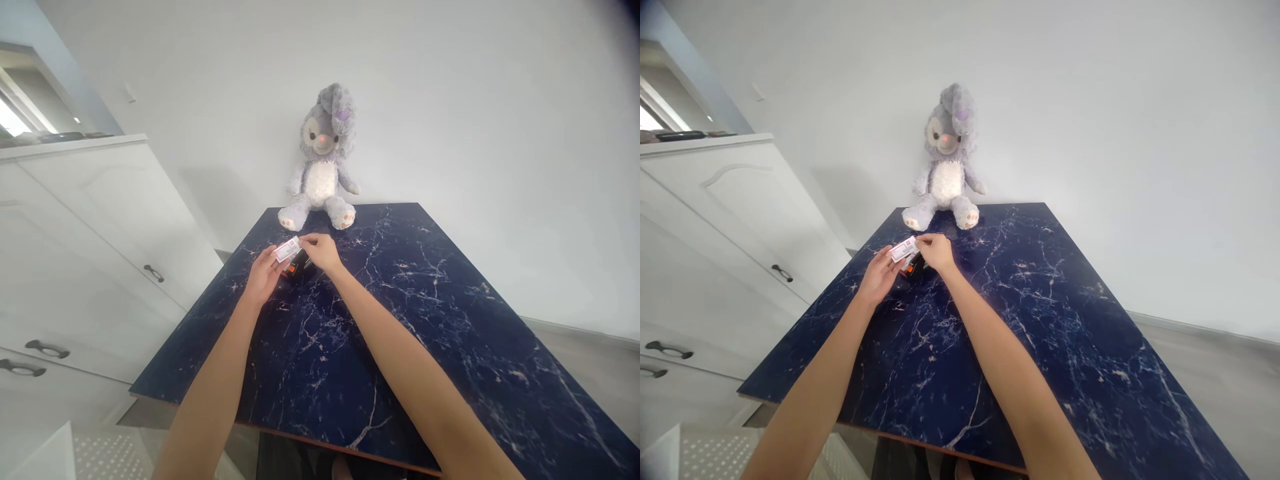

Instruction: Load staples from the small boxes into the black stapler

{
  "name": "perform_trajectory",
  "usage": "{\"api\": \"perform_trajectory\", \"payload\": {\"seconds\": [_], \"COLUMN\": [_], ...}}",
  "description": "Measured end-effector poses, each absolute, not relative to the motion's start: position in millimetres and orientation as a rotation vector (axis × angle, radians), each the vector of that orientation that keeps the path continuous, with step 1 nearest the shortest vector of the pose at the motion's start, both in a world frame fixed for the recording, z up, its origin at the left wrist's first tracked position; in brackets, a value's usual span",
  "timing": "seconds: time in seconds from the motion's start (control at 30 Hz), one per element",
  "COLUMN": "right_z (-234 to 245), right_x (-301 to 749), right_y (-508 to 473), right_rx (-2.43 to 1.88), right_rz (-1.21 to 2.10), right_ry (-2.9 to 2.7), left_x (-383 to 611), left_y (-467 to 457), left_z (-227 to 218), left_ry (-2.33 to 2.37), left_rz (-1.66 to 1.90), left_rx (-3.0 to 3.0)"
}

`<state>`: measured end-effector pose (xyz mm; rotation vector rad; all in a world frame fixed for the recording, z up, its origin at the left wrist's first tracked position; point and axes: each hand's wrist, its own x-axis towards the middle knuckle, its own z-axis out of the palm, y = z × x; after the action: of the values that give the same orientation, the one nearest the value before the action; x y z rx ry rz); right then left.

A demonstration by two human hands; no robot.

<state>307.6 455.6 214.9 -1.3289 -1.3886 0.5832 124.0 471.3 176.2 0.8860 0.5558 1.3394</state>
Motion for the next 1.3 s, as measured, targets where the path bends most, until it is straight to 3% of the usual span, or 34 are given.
{"api": "perform_trajectory", "payload": {"seconds": [0.2,0.4,0.67,0.97,1.3], "right_z": [212,214,216,231,232], "right_x": [308,326,318,333,325], "right_y": [457,460,455,448,449], "right_rx": [-1.332,-1.174,-1.389,-1.347,-1.335], "right_rz": [0.523,0.789,0.496,0.604,0.422], "right_ry": [-1.411,-1.499,-1.501,-1.705,-1.701], "left_x": [125,124,128,127,132], "left_y": [471,472,469,470,467], "left_z": [177,179,180,181,183], "left_ry": [0.565,0.613,0.619,0.656,0.610], "left_rz": [1.333,1.351,1.348,1.350,1.366], "left_rx": [0.886,0.829,0.857,0.900,0.887]}}
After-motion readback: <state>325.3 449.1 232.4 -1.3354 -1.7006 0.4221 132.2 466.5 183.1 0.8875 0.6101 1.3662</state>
